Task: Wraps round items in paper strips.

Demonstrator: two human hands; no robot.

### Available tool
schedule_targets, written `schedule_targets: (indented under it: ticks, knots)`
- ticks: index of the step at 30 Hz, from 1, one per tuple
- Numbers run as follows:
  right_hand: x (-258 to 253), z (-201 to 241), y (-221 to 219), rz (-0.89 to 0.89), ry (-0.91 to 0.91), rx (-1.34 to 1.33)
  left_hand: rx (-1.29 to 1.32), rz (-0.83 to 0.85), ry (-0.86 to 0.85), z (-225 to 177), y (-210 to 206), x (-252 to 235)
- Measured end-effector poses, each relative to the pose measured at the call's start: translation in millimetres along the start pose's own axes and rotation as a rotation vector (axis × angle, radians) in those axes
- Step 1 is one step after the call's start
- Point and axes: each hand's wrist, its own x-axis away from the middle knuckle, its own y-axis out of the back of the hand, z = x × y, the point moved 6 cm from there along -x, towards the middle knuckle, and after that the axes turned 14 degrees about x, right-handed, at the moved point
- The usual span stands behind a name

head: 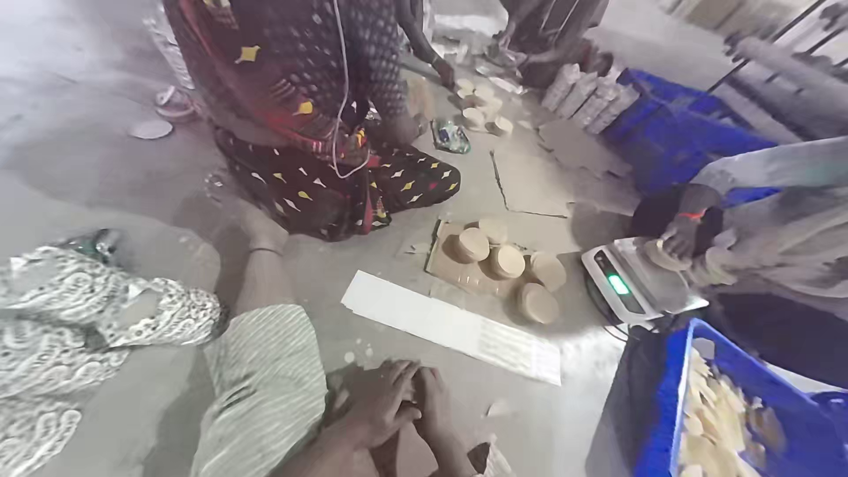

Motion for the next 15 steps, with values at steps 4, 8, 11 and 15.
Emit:
schedule_targets:
  ticks: [4,8,11,15]
  knots:
    - [2,-25,-30,-0.003,-0.033,-0.192,-0.060,0.123,0.146,19,0,2]
    - [-5,-10,-7,-0.036,0.066,-0.173,0.184,-0.055,0.150,28,25,8]
    - [6,7,12,-0.122,0.091,-0.176,0.156,-0.046,0.144,21,31,17]
    - [8,-13,-24,0.101,-0.098,-0.116,-0.044,0.064,0.096,15,0,9]
